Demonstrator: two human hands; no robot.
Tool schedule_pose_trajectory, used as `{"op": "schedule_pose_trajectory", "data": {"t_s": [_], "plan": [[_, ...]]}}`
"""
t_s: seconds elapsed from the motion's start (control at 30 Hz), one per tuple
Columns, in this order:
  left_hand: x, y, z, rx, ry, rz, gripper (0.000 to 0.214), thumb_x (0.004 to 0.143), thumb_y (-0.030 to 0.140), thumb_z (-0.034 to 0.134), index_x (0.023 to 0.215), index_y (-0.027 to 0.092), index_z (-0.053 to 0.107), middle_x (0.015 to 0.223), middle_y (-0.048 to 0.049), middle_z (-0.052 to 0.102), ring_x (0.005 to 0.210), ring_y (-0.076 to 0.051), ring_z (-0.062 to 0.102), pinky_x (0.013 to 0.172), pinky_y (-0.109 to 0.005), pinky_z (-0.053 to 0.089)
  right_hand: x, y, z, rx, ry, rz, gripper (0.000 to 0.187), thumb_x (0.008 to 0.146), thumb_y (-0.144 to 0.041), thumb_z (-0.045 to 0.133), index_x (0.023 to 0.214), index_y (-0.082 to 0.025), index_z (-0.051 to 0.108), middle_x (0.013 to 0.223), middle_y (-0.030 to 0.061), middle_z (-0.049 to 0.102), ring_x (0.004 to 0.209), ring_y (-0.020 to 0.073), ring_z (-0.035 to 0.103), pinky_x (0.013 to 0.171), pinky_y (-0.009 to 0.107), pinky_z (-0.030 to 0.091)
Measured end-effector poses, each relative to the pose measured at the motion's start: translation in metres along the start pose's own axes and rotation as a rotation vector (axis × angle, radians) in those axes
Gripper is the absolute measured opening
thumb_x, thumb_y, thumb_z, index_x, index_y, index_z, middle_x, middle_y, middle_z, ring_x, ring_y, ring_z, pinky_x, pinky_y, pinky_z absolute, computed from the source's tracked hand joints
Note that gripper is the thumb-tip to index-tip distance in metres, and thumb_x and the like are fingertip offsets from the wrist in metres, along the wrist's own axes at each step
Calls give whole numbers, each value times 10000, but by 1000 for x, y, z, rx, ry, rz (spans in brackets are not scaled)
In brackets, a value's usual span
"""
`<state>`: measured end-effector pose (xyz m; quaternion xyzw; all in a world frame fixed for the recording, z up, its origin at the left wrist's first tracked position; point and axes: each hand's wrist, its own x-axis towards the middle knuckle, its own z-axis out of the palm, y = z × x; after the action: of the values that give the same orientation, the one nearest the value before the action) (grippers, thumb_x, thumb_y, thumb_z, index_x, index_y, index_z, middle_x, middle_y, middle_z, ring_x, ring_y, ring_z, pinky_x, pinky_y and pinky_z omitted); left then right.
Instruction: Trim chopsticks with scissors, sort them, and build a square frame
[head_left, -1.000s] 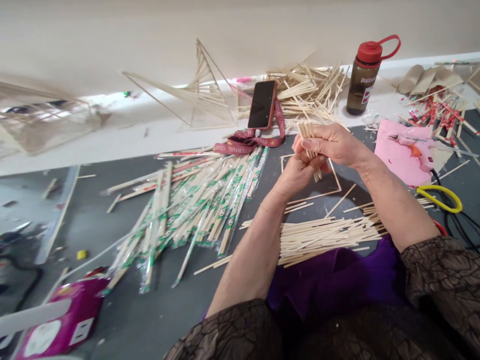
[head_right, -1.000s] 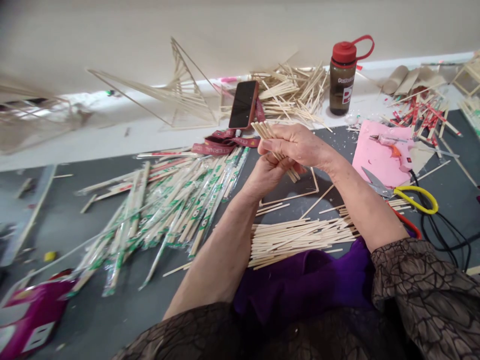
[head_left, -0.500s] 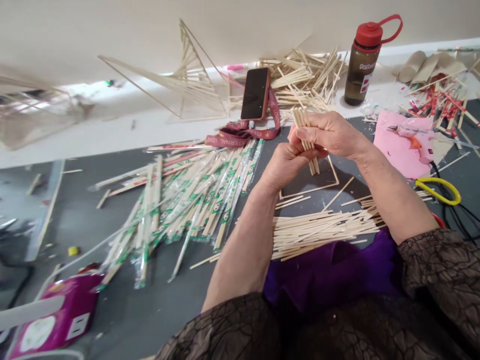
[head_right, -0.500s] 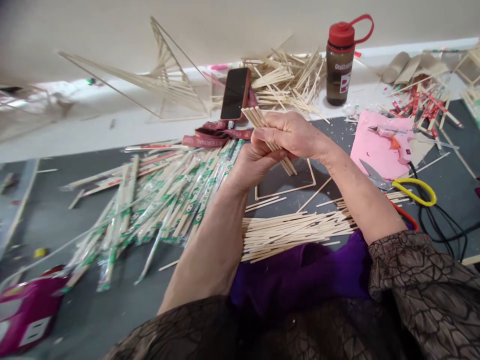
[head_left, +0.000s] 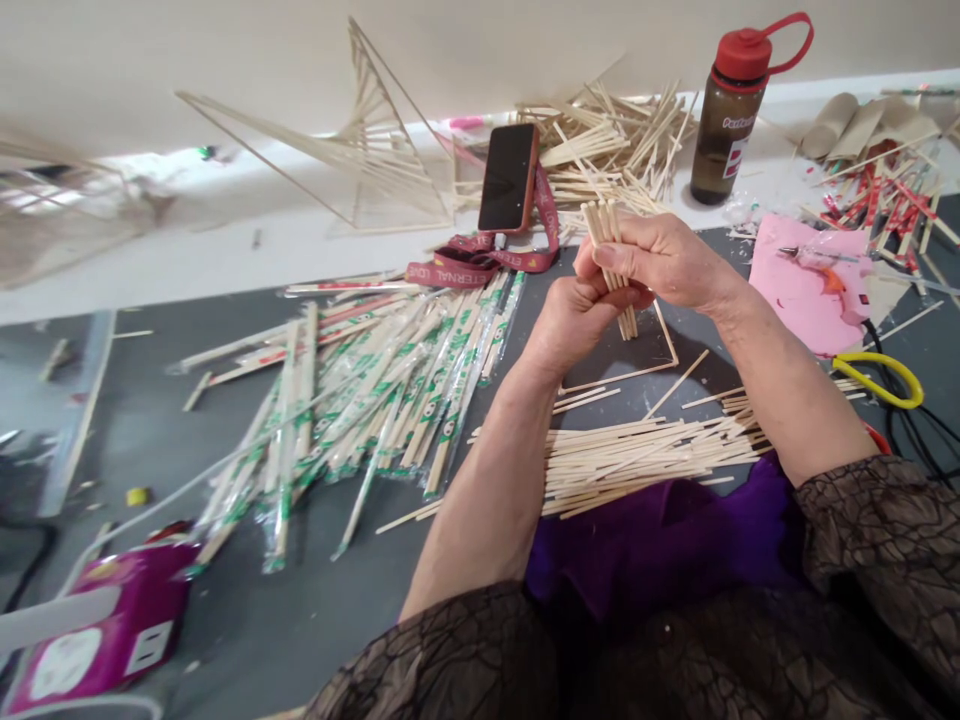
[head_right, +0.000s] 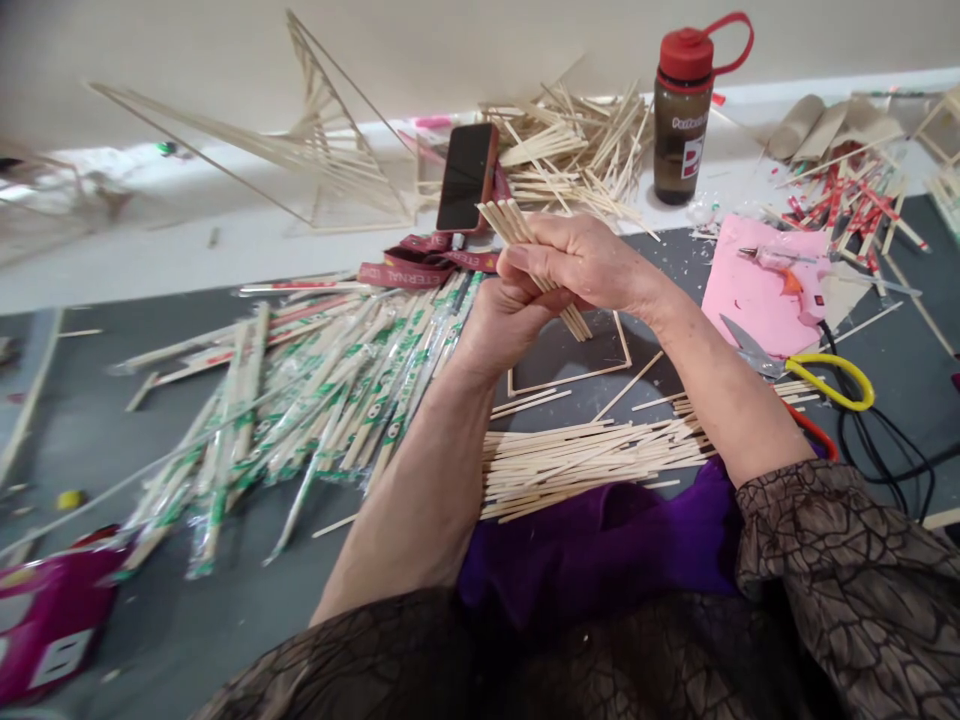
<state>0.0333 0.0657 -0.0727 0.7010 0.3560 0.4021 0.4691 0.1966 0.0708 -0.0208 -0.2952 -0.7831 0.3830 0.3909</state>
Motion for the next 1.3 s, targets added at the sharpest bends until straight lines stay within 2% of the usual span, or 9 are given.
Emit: {"op": "schedule_pose_trajectory", "data": {"t_s": [0.2, 0.37, 0.5, 0.63, 0.77, 0.87, 1.03, 1.13, 1.3], "plan": [[-1, 6, 1, 13, 16, -91, 182, 825, 317, 697, 808, 170, 804, 801, -46, 797, 784, -196, 727, 806, -311, 566, 0, -3, 0, -24, 5, -10, 294, 974, -390, 527, 851, -166, 672, 830, 4, 649, 775, 116, 571, 749, 258, 473], [-1, 5, -1, -9, -21, -118, 173, 826, 289, 681, 853, 175, 810, 861, -47, 806, 835, -202, 734, 843, -313, 547, 0, -6, -1, -38, -6, -20, 254, 955, -327, 526, 833, -177, 691, 838, 8, 661, 822, 131, 588, 806, 282, 468], [-1, 2, -2, -13, -28, -99, 187, 833, 313, 679, 867, 187, 812, 876, -47, 806, 860, -201, 733, 853, -313, 543, -1, -7, 0, -39, -7, 5, 278, 958, -366, 528, 833, -193, 707, 867, 4, 678, 858, 140, 603, 855, 297, 471], [0, 3, 0, -38, -17, -88, 182, 835, 308, 677, 818, 174, 800, 844, -48, 803, 814, -196, 731, 806, -305, 548, -2, -6, -1, -83, 66, 38, 320, 943, -470, 571, 917, -193, 731, 945, 15, 697, 928, 163, 618, 902, 328, 472], [6, 10, -6, -382, 131, -173, 224, 809, 373, 730, 864, 158, 753, 824, -46, 791, 818, -209, 748, 771, -313, 578, -2, -2, -5, -66, 195, 67, 391, 891, -550, 631, 1009, -191, 731, 1030, 35, 713, 1002, 179, 629, 942, 344, 469], [10, 19, -20, -629, 276, -236, 225, 818, 350, 737, 942, 166, 701, 804, -26, 773, 813, -199, 758, 782, -327, 596, -3, 2, -5, 17, 275, 245, 443, 845, -578, 670, 1048, -188, 721, 996, 45, 731, 878, 160, 659, 836, 316, 510], [10, 38, -42, -717, 379, -261, 225, 814, 325, 753, 929, 153, 667, 788, -39, 763, 781, -197, 762, 757, -320, 608, -2, 2, 2, 123, 165, 491, 539, 777, -677, 665, 948, -171, 731, 861, 69, 745, 680, 145, 655, 616, 264, 497], [8, 47, -46, -740, 408, -261, 225, 807, 307, 760, 925, 138, 672, 796, -61, 770, 785, -203, 763, 742, -312, 607, -2, -5, 8, 175, 69, 513, 576, 761, -692, 659, 956, -155, 732, 828, 67, 736, 630, 139, 648, 574, 253, 482], [5, 58, -46, -786, 396, -253, 96, 861, 207, 682, 890, 116, 686, 769, -79, 769, 721, -189, 750, 695, -299, 588, -4, -16, 19, 207, -32, 501, 486, 784, -617, 672, 928, -154, 701, 833, 61, 738, 598, 116, 639, 549, 230, 467]]}}
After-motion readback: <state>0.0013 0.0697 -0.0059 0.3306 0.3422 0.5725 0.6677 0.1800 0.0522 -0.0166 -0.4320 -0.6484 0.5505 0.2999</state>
